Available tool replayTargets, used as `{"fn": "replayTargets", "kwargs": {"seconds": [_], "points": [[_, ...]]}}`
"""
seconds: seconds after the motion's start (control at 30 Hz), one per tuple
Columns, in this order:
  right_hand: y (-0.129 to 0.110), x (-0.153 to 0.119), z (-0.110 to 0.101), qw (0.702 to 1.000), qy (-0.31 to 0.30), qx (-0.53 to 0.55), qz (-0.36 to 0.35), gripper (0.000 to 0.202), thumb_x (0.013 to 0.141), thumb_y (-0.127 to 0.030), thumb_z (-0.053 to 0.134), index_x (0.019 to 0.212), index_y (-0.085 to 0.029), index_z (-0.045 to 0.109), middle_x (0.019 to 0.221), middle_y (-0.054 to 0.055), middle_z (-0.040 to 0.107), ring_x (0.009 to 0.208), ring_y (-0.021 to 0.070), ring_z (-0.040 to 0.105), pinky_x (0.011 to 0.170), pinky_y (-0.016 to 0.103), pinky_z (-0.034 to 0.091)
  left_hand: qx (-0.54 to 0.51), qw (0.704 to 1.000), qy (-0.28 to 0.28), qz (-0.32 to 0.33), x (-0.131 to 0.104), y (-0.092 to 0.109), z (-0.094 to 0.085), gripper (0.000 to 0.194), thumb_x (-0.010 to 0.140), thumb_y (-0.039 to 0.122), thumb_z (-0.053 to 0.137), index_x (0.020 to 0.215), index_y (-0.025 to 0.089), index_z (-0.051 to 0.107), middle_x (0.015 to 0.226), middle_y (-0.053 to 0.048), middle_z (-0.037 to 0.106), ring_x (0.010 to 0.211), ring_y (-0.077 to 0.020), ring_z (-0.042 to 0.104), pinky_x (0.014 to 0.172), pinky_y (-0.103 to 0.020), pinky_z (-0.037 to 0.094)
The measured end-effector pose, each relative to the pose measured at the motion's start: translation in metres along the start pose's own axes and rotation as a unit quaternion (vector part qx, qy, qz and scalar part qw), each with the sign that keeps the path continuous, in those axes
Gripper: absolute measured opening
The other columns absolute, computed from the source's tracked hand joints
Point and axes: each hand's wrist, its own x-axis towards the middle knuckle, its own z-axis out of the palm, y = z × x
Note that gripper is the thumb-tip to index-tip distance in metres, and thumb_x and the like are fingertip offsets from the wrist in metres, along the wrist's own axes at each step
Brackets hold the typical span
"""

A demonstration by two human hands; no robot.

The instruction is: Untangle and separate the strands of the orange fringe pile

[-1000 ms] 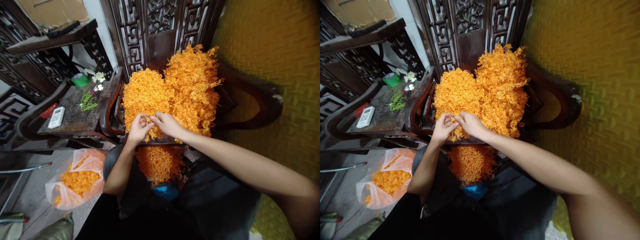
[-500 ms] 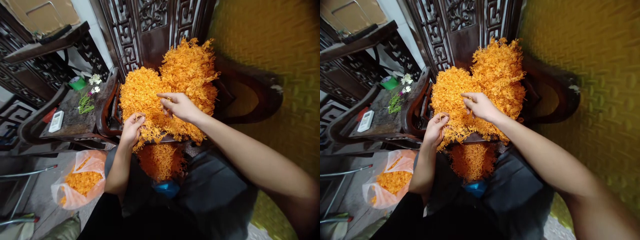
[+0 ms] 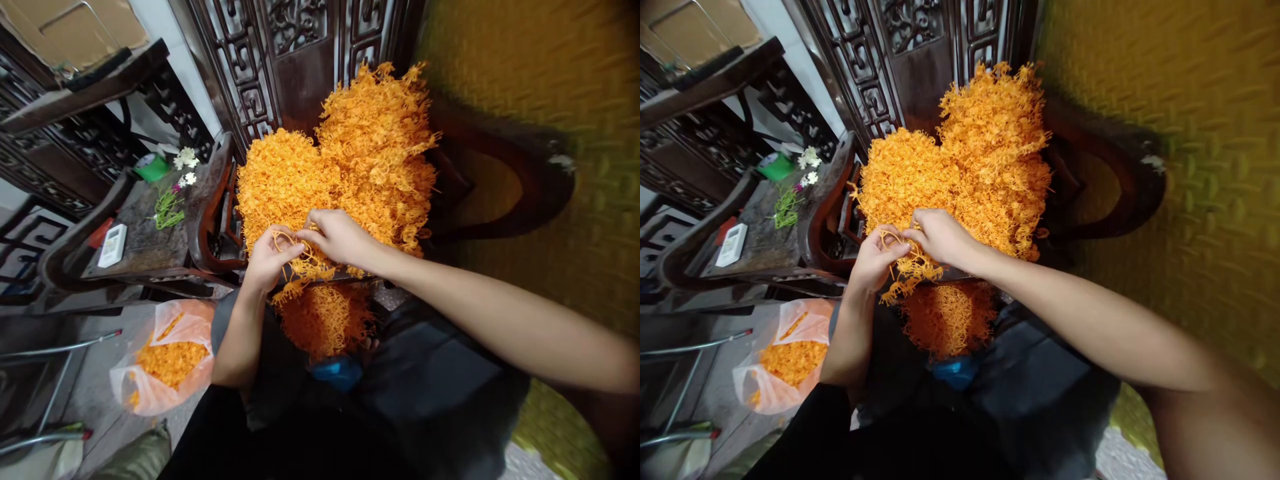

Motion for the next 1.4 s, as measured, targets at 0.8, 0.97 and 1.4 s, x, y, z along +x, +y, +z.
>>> {"fn": "replayTargets", "kwargs": {"seconds": [0.8, 0.97, 1.4], "points": [[-0.013, -0.006, -0.025, 0.864, -0.163, 0.436, 0.191, 0.038, 0.087, -0.051, 0.075, 0.074, -0.018, 0.061, 0.049, -0.007, 0.037, 0.04, 0.0044, 0.028, 0.037, 0.021, 0.017, 0.373, 0.795, 0.07, 0.473, -0.022, 0.02, 0.012, 0.013, 0.09, 0.011, 0.066, 0.087, 0.023, 0.068, 0.104, -0.004, 0.072, 0.102, -0.0187, 0.069, 0.091, -0.038, 0.057], [-0.007, -0.005, -0.018, 0.79, -0.161, 0.561, 0.186, 0.042, 0.086, -0.045, 0.078, 0.07, -0.018, 0.051, 0.055, -0.007, 0.04, 0.045, 0.0027, 0.028, 0.038, 0.018, 0.015, 0.443, 0.735, -0.132, 0.496, -0.029, 0.022, 0.02, 0.043, 0.084, -0.002, 0.058, 0.119, 0.021, 0.065, 0.126, -0.012, 0.071, 0.127, -0.0249, 0.062, 0.104, -0.048, 0.054], [-0.001, -0.015, -0.024, 0.777, -0.124, 0.609, 0.097, 0.042, 0.077, -0.045, 0.086, 0.084, -0.02, 0.054, 0.061, -0.008, 0.044, 0.051, 0.0048, 0.037, 0.042, 0.018, 0.024, 0.262, 0.9, 0.079, 0.338, -0.014, -0.015, 0.015, 0.03, 0.076, 0.028, 0.081, 0.087, 0.022, 0.055, 0.085, 0.0, 0.059, 0.078, -0.0158, 0.059, 0.074, -0.031, 0.05]]}}
